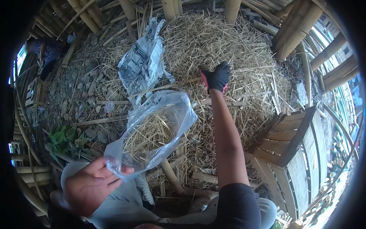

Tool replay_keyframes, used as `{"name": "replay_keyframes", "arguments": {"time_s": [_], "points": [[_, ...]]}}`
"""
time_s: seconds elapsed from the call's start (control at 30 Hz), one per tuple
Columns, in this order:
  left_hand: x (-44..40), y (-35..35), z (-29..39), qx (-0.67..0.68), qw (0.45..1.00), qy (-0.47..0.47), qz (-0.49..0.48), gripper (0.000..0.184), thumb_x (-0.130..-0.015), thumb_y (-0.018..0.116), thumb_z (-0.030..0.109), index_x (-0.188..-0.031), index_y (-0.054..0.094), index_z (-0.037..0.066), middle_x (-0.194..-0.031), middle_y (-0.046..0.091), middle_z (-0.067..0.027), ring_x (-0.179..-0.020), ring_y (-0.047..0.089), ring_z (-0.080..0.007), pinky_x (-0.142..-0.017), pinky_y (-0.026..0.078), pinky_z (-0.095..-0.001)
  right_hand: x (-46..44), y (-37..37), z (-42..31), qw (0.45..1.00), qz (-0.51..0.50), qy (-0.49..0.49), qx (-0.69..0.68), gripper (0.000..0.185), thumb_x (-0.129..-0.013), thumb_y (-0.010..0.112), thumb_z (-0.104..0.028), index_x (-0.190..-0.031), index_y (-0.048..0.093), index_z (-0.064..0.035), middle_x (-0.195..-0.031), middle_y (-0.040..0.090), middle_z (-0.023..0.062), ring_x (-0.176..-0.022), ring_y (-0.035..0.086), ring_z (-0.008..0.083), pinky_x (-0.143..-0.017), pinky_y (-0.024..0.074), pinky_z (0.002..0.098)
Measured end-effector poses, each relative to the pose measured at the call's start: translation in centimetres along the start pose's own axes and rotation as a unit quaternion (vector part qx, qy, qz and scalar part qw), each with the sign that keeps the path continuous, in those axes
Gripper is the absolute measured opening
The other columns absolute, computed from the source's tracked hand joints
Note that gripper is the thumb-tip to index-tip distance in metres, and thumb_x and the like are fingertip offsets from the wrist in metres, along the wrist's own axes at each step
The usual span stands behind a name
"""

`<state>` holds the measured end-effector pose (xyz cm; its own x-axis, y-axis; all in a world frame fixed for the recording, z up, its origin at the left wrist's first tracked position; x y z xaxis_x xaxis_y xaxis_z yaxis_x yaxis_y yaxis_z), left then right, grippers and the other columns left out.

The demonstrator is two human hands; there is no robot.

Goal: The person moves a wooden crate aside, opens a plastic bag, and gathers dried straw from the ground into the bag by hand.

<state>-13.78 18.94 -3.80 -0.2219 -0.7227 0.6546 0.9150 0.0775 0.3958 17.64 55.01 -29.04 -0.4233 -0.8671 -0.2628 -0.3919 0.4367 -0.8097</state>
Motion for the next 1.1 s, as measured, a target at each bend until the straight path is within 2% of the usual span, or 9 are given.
{"name": "replay_keyframes", "arguments": {"time_s": [0.1,0.3,0.33,0.47,0.6,0.7,0.83,1.0,1.1], "points": [[-0.9,-2.4,1.1,-0.067,0.997,-0.028,0.008,0.042,-0.09,0.057,0.004,-0.129,0.043,0.0,-0.135,0.057,-0.0144,-0.138,0.043,-0.0234,-0.117,0.028,-0.0399,-4.2,0.2,-4.7,0.997,0.007,0.019,0.073,0.131,-0.055,0.081,-0.074,-0.157,0.024,-0.0143,-0.156,0.029,0.0293,-0.143,0.029,0.0477,-0.109,0.0301,0.0669],[-4.0,-5.0,3.1,-0.47,0.877,-0.076,-0.058,0.042,-0.087,0.061,0.0,-0.125,0.045,-0.002,-0.118,0.062,-0.0127,-0.124,0.055,-0.0212,-0.117,0.035,-0.0381,-9.2,10.4,-1.8,0.971,-0.177,0.035,0.154,0.127,-0.055,0.08,-0.076,-0.158,0.019,-0.0348,-0.162,0.024,0.0187,-0.148,0.019,0.0485,-0.107,0.0272,0.0738],[-4.5,-5.5,3.1,-0.395,0.914,-0.086,-0.047,0.046,-0.086,0.058,-0.001,-0.129,0.042,-0.002,-0.122,0.059,-0.0128,-0.126,0.053,-0.0216,-0.117,0.034,-0.0377,-9.1,10.9,-1.7,0.971,-0.143,0.023,0.191,0.114,-0.06,0.079,-0.072,-0.155,0.029,-0.0329,-0.153,0.042,0.0187,-0.141,0.038,0.0452,-0.105,0.039,0.0645],[-4.6,-6.5,1.2,-0.069,0.991,-0.112,-0.009,0.062,-0.081,0.046,-0.006,-0.142,0.033,0.001,-0.137,0.048,-0.0134,-0.135,0.044,-0.0231,-0.117,0.031,-0.0365,-10.2,11.1,-1.0,0.981,-0.128,-0.027,0.143,0.071,-0.073,0.077,-0.052,-0.137,0.057,-0.0274,-0.114,0.07,0.0208,-0.109,0.067,0.0389,-0.092,0.0525,0.0446],[-4.0,-4.4,1.9,0.119,0.978,0.03,-0.168,0.041,-0.097,0.032,-0.007,-0.137,0.036,0.001,-0.144,0.046,-0.0189,-0.139,0.041,-0.0229,-0.12,0.03,-0.03,-11.3,9.6,1.7,0.995,-0.084,0.037,0.044,0.064,-0.078,0.073,-0.045,-0.136,0.058,-0.0221,-0.118,0.068,0.0232,-0.112,0.066,0.0369,-0.093,0.0527,0.0457],[-3.3,-4.8,1.8,-0.077,0.989,-0.129,-0.002,0.034,-0.104,0.033,0.004,-0.138,0.034,-0.001,-0.139,0.048,-0.0224,-0.135,0.044,-0.0278,-0.118,0.032,-0.0343,-11.9,5.3,1.9,0.994,-0.083,0.062,-0.025,0.067,-0.078,0.073,-0.042,-0.139,0.056,-0.0195,-0.118,0.068,0.0231,-0.112,0.066,0.0366,-0.094,0.0521,0.0461],[-2.5,-4.0,1.3,-0.126,0.986,-0.098,-0.037,0.035,-0.102,0.042,0.005,-0.137,0.038,0.0,-0.135,0.053,-0.0174,-0.128,0.051,-0.0237,-0.111,0.038,-0.0321,-10.7,-3.2,0.3,0.98,-0.018,0.066,-0.188,0.048,-0.08,0.075,-0.031,-0.119,0.07,-0.0032,-0.091,0.074,0.0162,-0.077,0.07,0.0224,-0.074,0.0531,0.0345],[1.1,-1.8,0.3,-0.082,0.989,-0.042,-0.116,0.037,-0.101,0.054,0.007,-0.136,0.044,0.002,-0.129,0.061,-0.0112,-0.119,0.059,-0.0185,-0.103,0.046,-0.0294,-11.9,-9.9,-0.5,0.88,0.01,0.06,-0.471,0.032,-0.079,0.077,-0.019,-0.103,0.075,0.0016,-0.101,0.073,0.0091,-0.086,0.066,0.019,-0.079,0.0515,0.0327],[3.7,-0.2,-0.2,0.115,0.988,-0.057,-0.085,0.05,-0.081,0.062,0.005,-0.127,0.044,-0.003,-0.119,0.058,-0.0212,-0.129,0.05,-0.0341,-0.119,0.028,-0.0487,-12.4,-15.2,-1.7,0.818,0.039,0.055,-0.571,0.028,-0.08,0.075,-0.015,-0.103,0.074,0.0009,-0.1,0.072,0.0067,-0.086,0.065,0.0195,-0.081,0.0509,0.032]]}}
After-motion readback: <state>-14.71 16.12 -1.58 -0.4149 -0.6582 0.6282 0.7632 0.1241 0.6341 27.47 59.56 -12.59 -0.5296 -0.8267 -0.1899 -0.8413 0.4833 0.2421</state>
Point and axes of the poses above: each hand's wrist, its own x-axis away from the middle knuckle, its own y-axis out of the palm, z = x × y, the point moved 7 cm from there along -x, towards the middle knuckle
